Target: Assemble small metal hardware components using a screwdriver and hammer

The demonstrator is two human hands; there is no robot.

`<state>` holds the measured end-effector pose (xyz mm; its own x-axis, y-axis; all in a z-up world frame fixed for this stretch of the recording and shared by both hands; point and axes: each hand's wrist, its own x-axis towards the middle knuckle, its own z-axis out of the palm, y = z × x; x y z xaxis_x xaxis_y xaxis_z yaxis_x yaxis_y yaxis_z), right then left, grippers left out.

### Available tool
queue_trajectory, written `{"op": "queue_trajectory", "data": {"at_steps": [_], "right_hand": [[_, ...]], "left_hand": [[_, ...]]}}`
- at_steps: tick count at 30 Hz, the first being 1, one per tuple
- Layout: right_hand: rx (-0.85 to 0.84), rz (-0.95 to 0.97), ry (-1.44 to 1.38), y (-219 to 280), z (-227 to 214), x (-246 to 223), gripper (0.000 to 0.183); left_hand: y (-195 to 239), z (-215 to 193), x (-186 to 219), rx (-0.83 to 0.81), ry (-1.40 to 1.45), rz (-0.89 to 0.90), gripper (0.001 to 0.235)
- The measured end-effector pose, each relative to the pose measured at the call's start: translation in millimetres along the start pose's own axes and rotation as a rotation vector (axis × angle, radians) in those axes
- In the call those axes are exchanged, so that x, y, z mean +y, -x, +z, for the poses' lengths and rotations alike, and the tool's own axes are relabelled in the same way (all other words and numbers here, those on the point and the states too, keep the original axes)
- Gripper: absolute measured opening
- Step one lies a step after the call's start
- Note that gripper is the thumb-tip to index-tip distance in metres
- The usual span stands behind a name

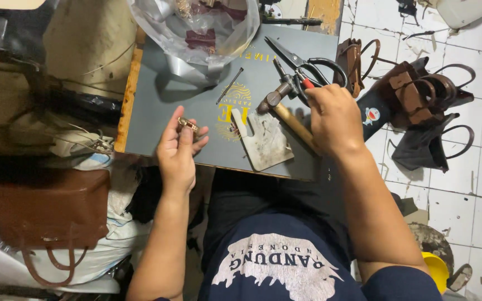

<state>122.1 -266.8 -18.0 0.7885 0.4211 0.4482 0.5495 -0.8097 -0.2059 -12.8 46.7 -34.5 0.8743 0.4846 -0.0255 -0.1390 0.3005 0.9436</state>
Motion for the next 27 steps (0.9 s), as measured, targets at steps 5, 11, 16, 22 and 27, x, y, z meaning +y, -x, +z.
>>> {"op": "queue_trajectory", "data": {"at_steps": [5, 11, 16, 22, 27], "right_hand": [[-0.281, 0.173, 0.070, -10, -10, -13, 0.028], [-0.154, 0.253, 0.186, -14, 8, 3, 0.037], [-0.089, 0.168, 0.218, -9, 24, 23, 0.023], [-0.002, 0.228, -0.097, -22, -6, -8, 0.015], [-0.064, 0.127, -0.807, -41, -40, -96, 0.025]], "left_hand": [[-16, -5, -21, -0.011, 0.032, -0.011, 0.046], [-22, -7, -30, -0.025, 0.065, -0.064, 0.040], [-22, -11, -32, -0.022, 0.097, -0.076, 0.041], [-22, -13, -29, -0.051, 0.182, -0.121, 0.038], [-27, -22, -29, -0.101, 0.295, -0.226, 0.035]]}}
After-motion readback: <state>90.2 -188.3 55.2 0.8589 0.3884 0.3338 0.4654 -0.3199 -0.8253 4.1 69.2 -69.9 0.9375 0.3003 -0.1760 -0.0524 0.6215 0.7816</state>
